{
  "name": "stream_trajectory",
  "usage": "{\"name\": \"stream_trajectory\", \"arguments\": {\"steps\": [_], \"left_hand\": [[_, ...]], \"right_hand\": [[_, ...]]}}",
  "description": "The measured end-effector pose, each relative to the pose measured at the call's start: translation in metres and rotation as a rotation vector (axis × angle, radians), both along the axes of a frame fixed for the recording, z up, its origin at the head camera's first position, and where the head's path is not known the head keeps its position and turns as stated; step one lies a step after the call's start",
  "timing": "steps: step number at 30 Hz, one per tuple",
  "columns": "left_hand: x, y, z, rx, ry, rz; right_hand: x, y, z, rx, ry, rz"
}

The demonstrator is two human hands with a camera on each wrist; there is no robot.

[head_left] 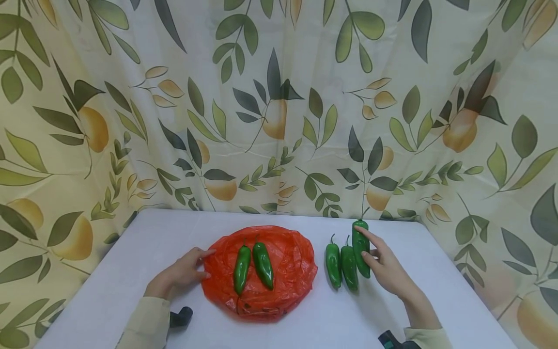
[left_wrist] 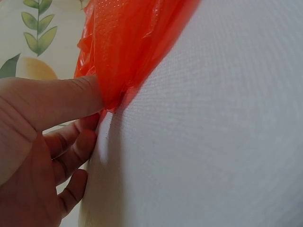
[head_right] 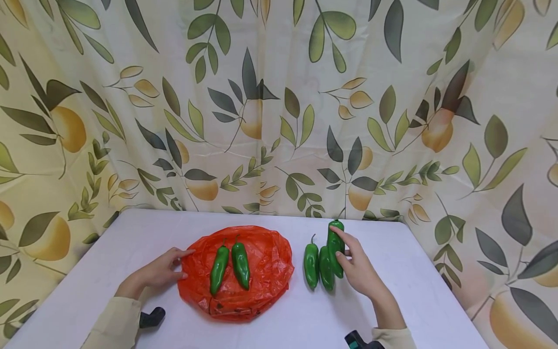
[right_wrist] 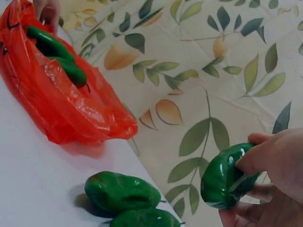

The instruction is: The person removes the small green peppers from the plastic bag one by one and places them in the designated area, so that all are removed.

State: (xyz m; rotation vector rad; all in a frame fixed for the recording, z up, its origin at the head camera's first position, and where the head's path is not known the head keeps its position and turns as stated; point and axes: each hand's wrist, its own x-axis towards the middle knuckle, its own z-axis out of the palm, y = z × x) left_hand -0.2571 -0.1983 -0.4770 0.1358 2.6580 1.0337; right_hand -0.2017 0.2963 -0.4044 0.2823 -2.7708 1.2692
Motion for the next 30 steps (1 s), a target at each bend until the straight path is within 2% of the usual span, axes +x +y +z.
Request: {"name": "stream_trajectory", "arguments": {"steps": [4,14,30], "left_hand": [[0.000,0.000,0.001,-0.004,0.003,-0.002],[0.000,-0.001,0.002,-0.007,0.016,-0.017],[0.001,0.000,0.003,-0.012,0.012,-0.011]], "right_hand": [[-0.001,0.005,-0.001,-0.007,-0.016,0.002],[-0.009,0.018,-0.010,-0.046,-0.116,-0.020],[-0.015,0.029,-0.032,0.006,-0.164,-0.068]]}}
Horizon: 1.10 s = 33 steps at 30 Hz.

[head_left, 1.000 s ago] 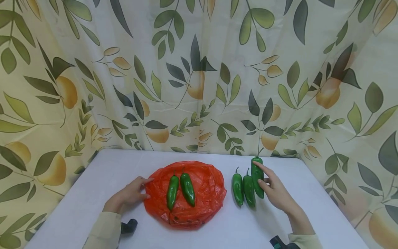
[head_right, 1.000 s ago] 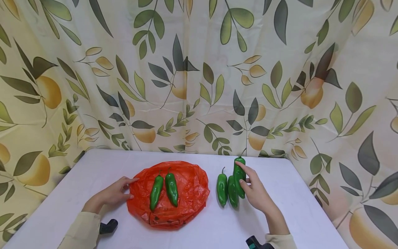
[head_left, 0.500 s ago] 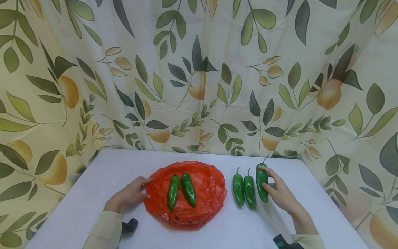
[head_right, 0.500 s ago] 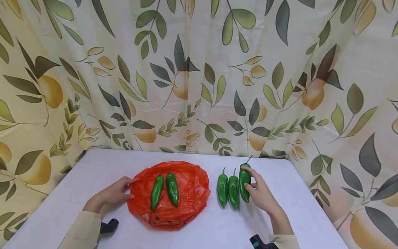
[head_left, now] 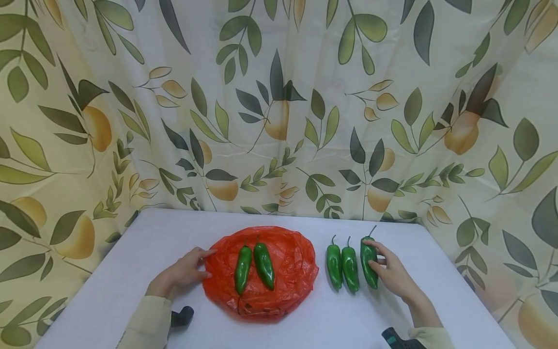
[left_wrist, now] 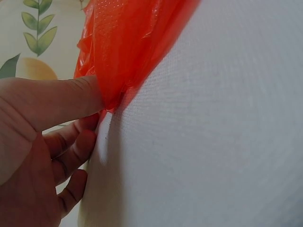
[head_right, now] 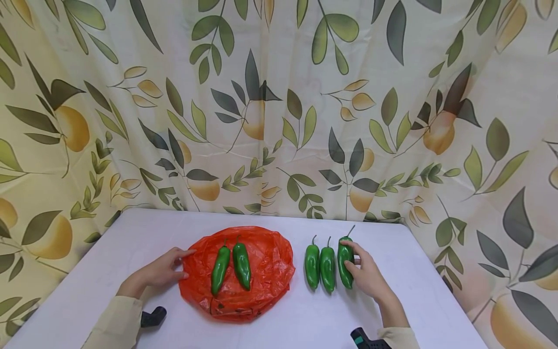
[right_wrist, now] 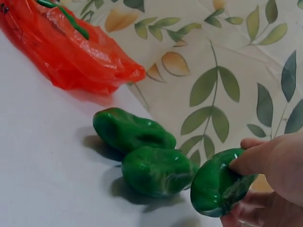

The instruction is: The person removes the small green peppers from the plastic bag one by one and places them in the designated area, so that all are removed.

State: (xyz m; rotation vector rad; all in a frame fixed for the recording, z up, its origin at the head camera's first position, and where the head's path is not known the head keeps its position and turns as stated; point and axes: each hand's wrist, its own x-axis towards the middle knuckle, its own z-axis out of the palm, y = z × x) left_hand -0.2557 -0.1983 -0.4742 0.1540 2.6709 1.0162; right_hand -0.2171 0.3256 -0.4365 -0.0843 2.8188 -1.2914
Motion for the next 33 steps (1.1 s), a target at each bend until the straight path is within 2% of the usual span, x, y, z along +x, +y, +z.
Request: {"name": "stream_trajectory", "arguments": {"steps": [8,15,33], "left_hand": [[0.000,0.001,-0.001,0.006,-0.004,0.011],[0.001,0.002,0.001,0.010,-0.015,0.024],[-0.001,0.000,-0.003,0.024,-0.038,0.046]], "right_hand": [[-0.005,0.006,-0.015,0.031,-0.044,-0.038],[-0.008,0.007,-0.023,0.026,-0.067,-0.047],[-0.008,0.005,-0.025,0.063,-0.077,-0.018]]}}
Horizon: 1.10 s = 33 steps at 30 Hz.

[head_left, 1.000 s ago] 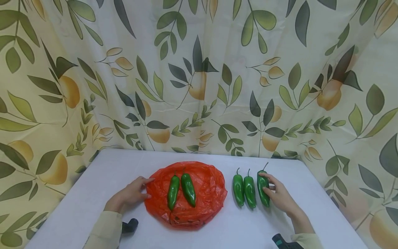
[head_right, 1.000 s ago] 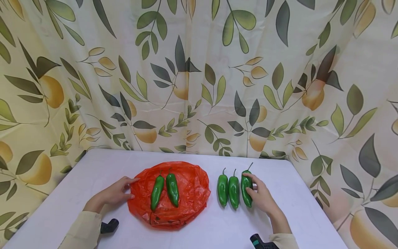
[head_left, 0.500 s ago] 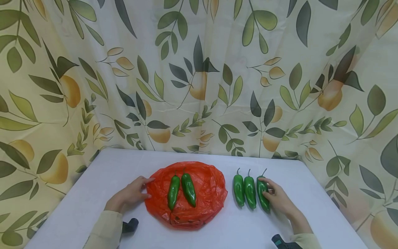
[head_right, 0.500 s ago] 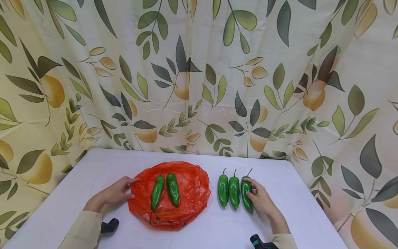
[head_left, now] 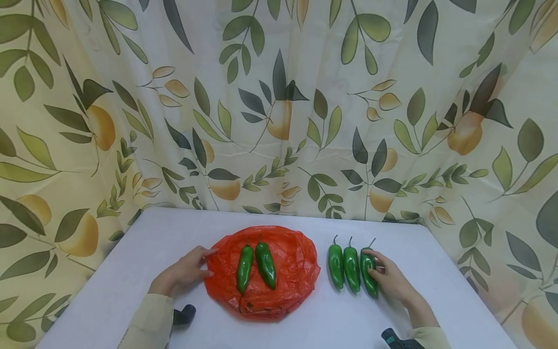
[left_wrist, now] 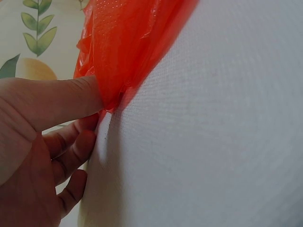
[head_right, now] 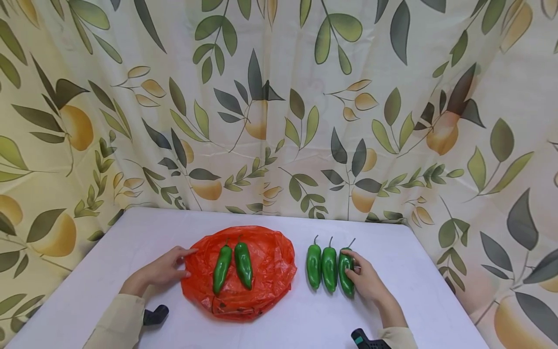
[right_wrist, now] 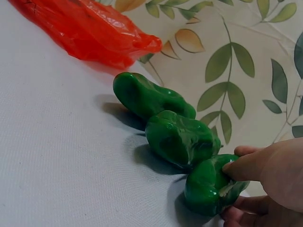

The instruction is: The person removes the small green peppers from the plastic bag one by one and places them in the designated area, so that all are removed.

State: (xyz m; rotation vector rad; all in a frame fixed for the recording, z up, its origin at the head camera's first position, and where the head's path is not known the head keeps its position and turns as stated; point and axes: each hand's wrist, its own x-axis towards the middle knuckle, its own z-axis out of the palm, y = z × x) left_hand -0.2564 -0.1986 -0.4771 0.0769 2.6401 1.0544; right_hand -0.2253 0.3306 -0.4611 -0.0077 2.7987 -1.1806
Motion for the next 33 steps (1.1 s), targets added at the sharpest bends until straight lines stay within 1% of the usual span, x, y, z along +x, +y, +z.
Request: {"name": "stream_trajectory", "arguments": {"steps": [9,22,33], "left_hand": [[-0.0003,0.0023,0.0031,0.005,-0.001,0.005],[-0.0032,0.0022,-0.0007,0.012,-0.015,0.021],[-0.0009,0.0016,-0.0007,-0.022,0.013,0.003]], "right_hand": [[-0.0002,0.0013,0.0012,0.009,0.004,0.000],[-0.0007,0.0015,0.0005,0.031,-0.003,-0.012],[-0.0011,0.0012,-0.0008,0.007,-0.008,-0.017]]}}
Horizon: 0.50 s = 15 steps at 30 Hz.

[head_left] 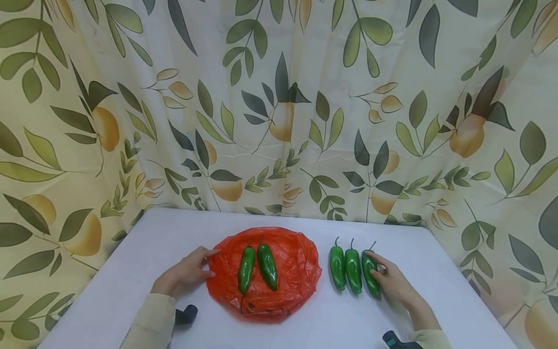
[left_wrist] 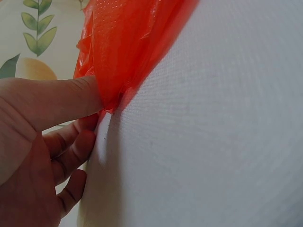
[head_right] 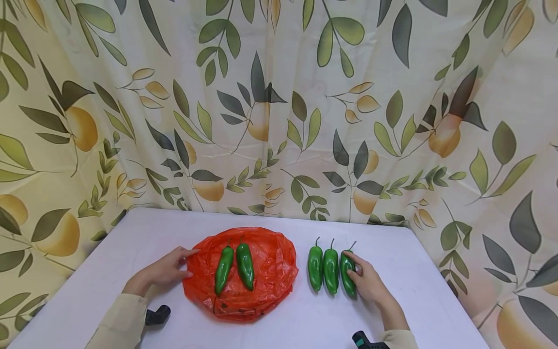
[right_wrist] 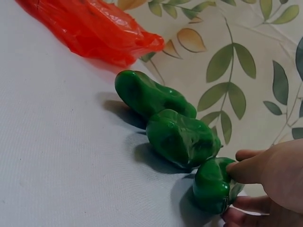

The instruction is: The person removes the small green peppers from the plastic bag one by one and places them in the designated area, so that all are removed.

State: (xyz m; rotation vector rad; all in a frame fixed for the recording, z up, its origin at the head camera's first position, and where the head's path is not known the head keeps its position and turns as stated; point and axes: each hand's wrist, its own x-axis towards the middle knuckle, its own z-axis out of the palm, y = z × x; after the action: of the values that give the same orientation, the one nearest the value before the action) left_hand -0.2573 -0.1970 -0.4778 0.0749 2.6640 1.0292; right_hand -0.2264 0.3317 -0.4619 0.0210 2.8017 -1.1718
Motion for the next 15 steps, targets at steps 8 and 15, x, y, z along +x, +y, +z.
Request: {"name": "stream_trajectory", "arguments": {"steps": [8,15], "left_hand": [[0.001,0.000,0.000,0.004,-0.007,0.011],[0.001,0.000,0.002,0.008,-0.011,0.006]], "right_hand": [[0.000,0.001,0.004,0.017,-0.004,0.009],[0.001,-0.002,0.012,0.081,0.008,0.008]]}}
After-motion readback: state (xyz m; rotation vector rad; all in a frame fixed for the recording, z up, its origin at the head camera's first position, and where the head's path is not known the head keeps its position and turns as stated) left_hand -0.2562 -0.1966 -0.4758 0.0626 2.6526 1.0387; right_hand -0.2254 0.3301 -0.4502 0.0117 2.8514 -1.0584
